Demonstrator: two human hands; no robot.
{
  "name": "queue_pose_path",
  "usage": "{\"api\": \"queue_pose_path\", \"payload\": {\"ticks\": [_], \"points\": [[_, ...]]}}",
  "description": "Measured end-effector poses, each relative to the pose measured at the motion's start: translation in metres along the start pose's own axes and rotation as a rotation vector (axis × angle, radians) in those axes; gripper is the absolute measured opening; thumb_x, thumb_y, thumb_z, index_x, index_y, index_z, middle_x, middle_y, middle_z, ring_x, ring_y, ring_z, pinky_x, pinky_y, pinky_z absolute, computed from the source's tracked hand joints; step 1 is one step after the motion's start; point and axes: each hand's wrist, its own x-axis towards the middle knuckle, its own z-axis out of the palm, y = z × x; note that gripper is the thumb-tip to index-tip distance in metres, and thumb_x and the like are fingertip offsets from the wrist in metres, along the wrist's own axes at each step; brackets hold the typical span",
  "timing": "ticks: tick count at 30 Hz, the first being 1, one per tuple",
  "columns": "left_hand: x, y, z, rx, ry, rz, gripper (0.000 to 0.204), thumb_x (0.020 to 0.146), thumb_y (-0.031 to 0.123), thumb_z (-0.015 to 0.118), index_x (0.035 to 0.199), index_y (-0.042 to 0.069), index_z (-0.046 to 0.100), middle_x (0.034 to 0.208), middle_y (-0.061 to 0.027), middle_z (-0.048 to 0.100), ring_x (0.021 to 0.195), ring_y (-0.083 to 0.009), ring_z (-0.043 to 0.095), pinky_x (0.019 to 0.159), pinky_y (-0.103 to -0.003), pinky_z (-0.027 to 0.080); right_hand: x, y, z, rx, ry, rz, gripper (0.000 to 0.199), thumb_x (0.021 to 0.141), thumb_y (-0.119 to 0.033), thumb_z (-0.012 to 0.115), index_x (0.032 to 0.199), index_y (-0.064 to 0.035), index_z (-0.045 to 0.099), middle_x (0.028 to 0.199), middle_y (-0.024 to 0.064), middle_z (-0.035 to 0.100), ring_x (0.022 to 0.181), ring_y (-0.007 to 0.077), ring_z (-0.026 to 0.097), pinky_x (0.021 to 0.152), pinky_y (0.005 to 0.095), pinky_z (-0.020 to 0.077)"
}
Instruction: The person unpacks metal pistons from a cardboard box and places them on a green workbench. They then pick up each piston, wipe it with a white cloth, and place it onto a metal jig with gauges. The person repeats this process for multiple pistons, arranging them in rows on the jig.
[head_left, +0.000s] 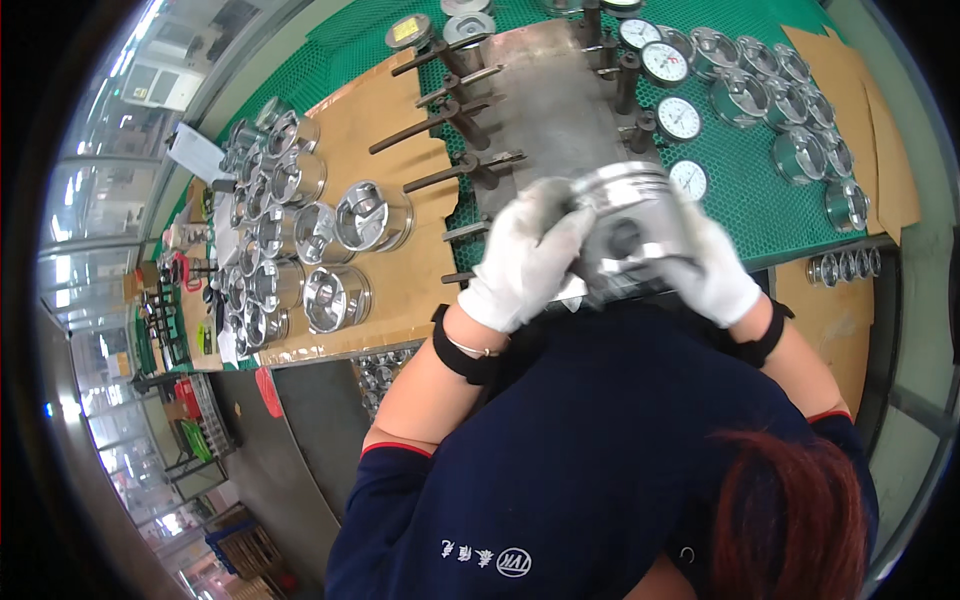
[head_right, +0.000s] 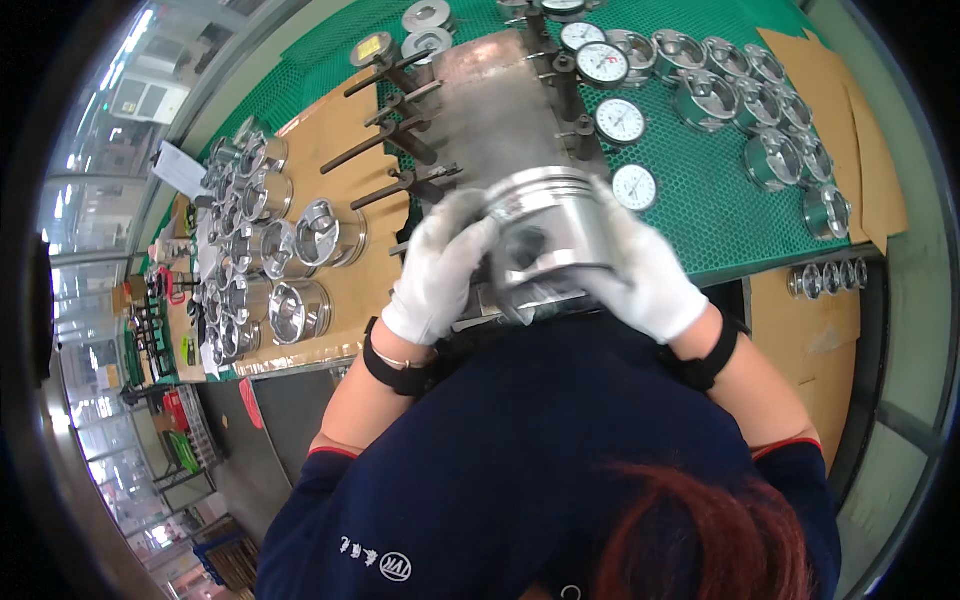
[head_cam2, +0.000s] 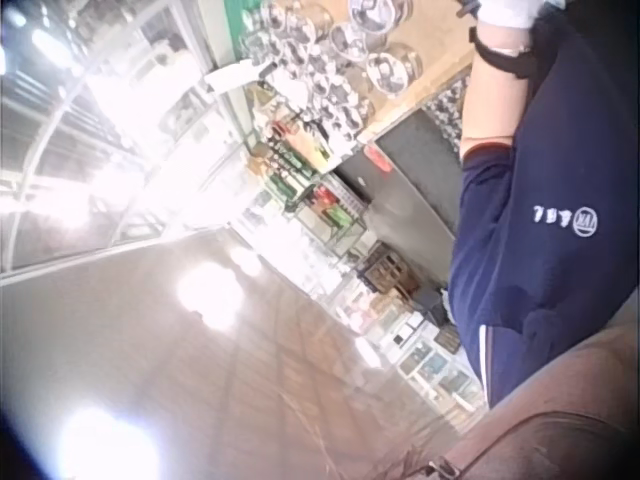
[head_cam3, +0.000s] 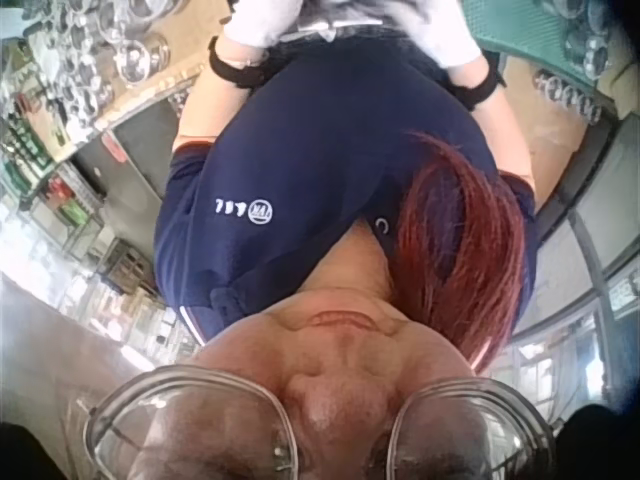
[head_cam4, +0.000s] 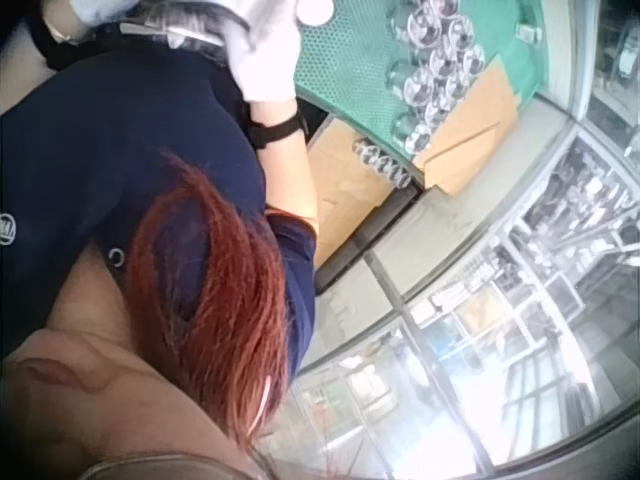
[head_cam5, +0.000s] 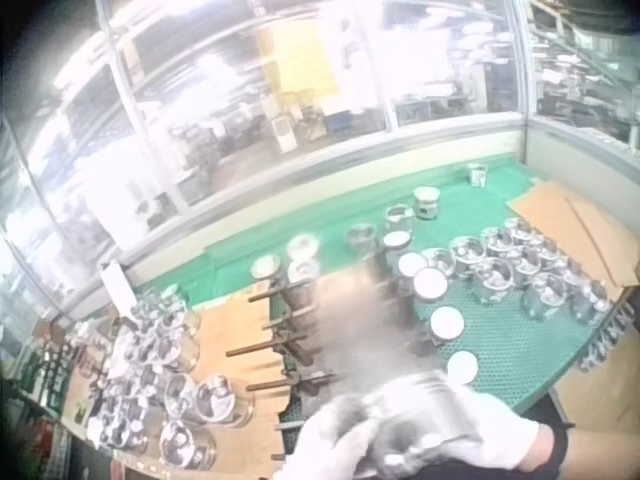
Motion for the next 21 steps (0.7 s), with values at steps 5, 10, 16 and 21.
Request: {"api": "queue_pose_path", "payload": {"ticks": [5,10,16,21], "points": [[-0.024,0.037,0.014,0.104,-0.072,0.336,0.044,0.085,0.006,0.068,0.127,-0.001,0.057,0.110,-0.0151,0.067,0.092,-0.0218,0.069,0.081,-0.033,0.056,-0.011,0.000,-0.052,0.450,0.258,0.116,0.039,0.096,-0.016,0.061,0.132,-0.0010,0.055,0.126,0.0148,0.063,0.113,0.0229,0.063,0.097,0.0362,0.0500],[-0.045,-0.021,-0.065,0.869,0.594,0.340,0.057,0.085,0.012,0.074,0.135,-0.004,0.053,0.127,-0.0202,0.063,0.114,-0.0290,0.063,0.101,-0.039,0.050,-0.040,0.082,-0.118,0.312,0.568,0.314,0.040,0.100,-0.023,0.056,0.132,0.0004,0.054,0.111,0.0114,0.066,0.085,0.0174,0.064,0.066,0.0286,0.0510],[-0.115,-0.086,-0.177,1.223,0.889,-0.461,0.068,0.083,0.034,0.074,0.131,-0.009,0.054,0.123,-0.0293,0.063,0.119,-0.0440,0.059,0.105,-0.047,0.045,0.004,0.157,-0.122,0.291,0.469,0.861,0.037,0.097,-0.041,0.058,0.098,-0.0060,0.069,0.071,0.0039,0.064,0.050,0.0145,0.055,0.043,0.0290,0.0405],[-0.131,-0.145,-0.214,1.392,0.815,-0.483,0.054,0.084,0.036,0.073,0.118,-0.004,0.062,0.115,-0.0278,0.066,0.115,-0.0425,0.061,0.100,-0.046,0.048,0.074,0.250,-0.087,0.492,0.135,1.022,0.032,0.097,-0.034,0.052,0.098,-0.0055,0.066,0.073,0.0106,0.067,0.053,0.0232,0.064,0.045,0.0352,0.0502]]}}
